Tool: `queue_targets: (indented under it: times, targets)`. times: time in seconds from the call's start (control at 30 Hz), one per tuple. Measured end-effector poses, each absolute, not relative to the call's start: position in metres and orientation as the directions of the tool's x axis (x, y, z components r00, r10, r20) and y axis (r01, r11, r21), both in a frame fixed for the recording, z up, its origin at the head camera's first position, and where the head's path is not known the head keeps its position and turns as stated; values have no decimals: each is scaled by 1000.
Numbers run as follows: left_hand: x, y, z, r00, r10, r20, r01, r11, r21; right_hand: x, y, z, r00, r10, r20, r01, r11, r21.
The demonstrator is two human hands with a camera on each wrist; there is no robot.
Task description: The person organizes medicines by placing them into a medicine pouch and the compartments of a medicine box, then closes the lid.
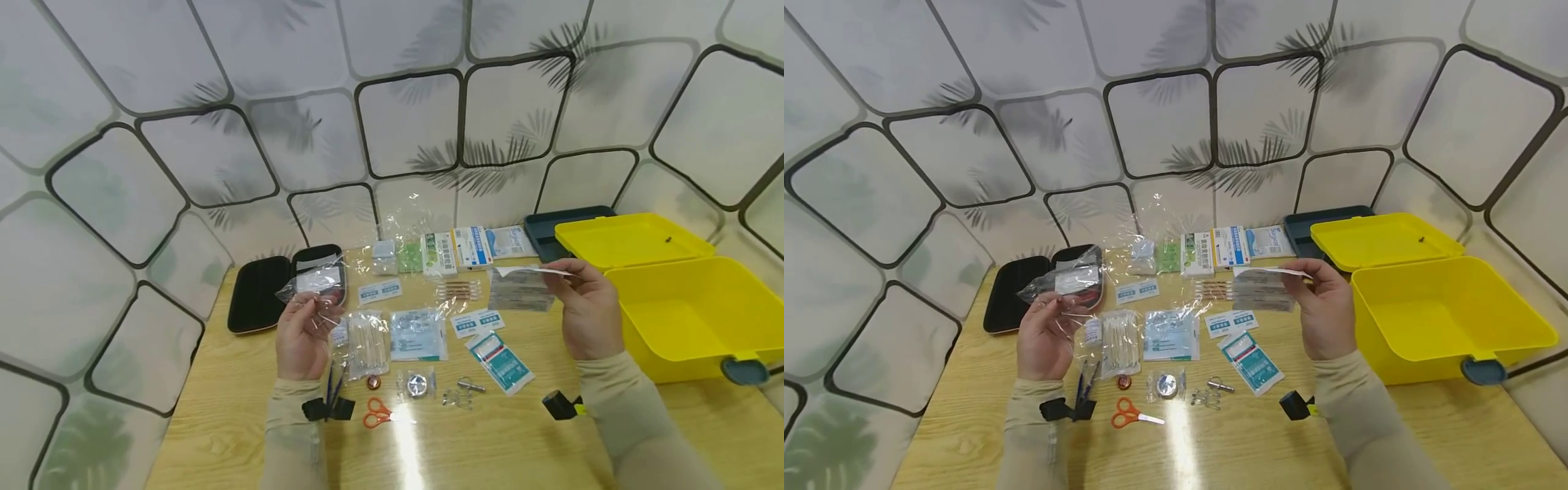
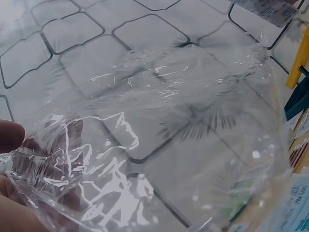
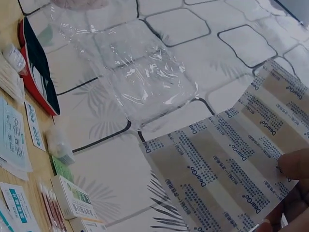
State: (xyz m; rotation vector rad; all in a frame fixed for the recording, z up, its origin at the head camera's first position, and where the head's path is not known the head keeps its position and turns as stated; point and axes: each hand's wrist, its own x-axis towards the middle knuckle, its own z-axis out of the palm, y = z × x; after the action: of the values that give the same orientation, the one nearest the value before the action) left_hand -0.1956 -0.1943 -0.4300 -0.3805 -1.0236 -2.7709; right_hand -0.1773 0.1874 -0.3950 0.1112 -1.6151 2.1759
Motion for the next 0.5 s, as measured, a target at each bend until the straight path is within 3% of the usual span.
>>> queue_targets:
  times: [0.33, 0.5]
  targets:
    - [-190, -202, -423, -944, -108, 311, 288, -729, 621, -175, 176, -395, -858, 263, 441, -485, -133, -864]
    - [-191, -203, -421, -936, -117, 331, 313, -705, 637, -178, 173, -392, -837, 266, 478, -527, -155, -836]
